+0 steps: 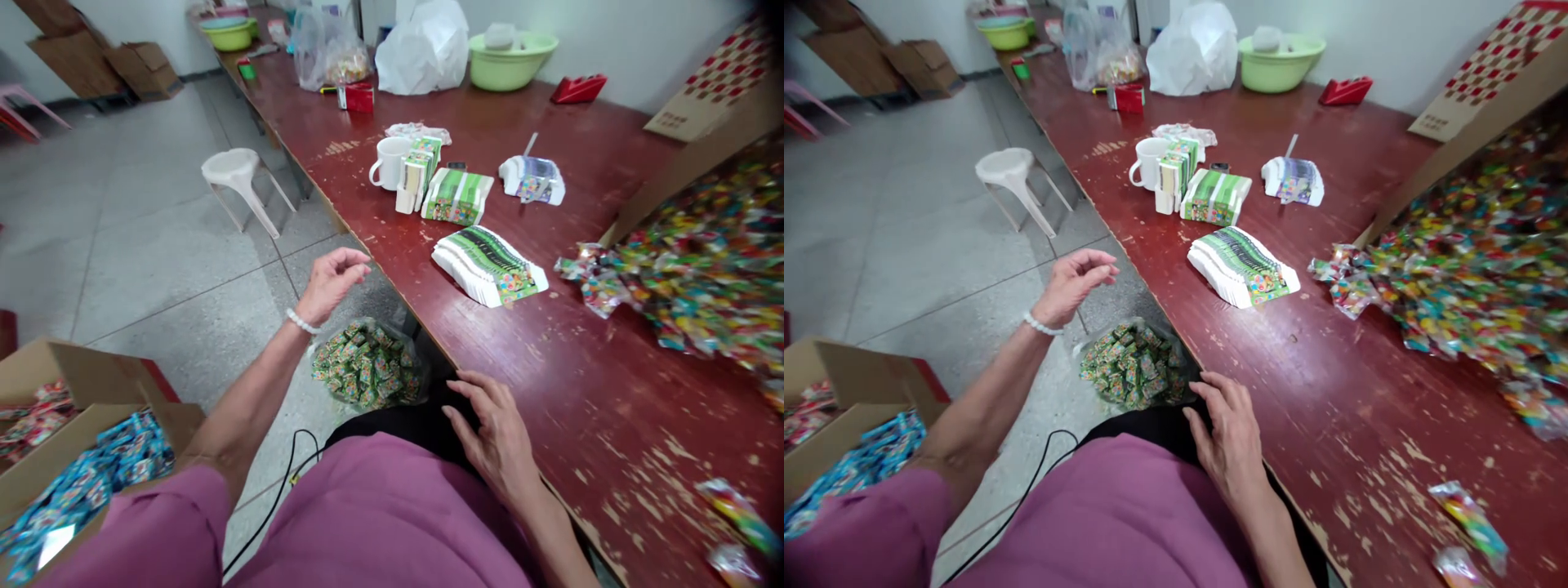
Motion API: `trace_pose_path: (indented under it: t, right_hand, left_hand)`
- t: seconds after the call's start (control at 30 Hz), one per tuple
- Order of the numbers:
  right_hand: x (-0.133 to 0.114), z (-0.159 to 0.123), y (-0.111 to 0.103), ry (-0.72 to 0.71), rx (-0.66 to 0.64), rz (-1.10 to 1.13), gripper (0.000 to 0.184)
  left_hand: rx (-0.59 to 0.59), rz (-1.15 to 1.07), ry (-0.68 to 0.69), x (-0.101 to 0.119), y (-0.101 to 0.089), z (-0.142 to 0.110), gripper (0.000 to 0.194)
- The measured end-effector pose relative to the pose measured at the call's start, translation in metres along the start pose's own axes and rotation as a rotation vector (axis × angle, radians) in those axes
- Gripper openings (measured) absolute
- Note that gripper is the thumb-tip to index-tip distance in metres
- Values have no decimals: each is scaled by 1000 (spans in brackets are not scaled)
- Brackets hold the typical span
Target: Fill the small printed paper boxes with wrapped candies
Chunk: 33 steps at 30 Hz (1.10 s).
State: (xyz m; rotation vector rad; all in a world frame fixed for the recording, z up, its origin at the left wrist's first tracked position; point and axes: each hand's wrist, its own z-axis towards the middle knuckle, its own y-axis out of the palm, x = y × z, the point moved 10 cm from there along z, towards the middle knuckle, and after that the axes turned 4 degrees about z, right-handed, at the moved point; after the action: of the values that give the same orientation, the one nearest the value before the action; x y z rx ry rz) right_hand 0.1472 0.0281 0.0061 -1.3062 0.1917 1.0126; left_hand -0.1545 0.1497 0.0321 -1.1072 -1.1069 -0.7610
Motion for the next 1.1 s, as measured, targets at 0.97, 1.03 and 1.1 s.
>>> trace_pose_path:
  t: [0.97, 1.03, 1.1]
  right_hand:
    - [113, -3, 150, 387, -580, -143, 23]
    - [134, 3, 181, 411, -633, -166, 23]
    - [148, 11, 216, 433, -704, -169, 17]
  left_hand:
    - [265, 246, -906, -366, -106, -73, 36]
    - [279, 219, -899, -361, -110, -65, 36]
    - [281, 206, -891, -354, -111, -57, 35]
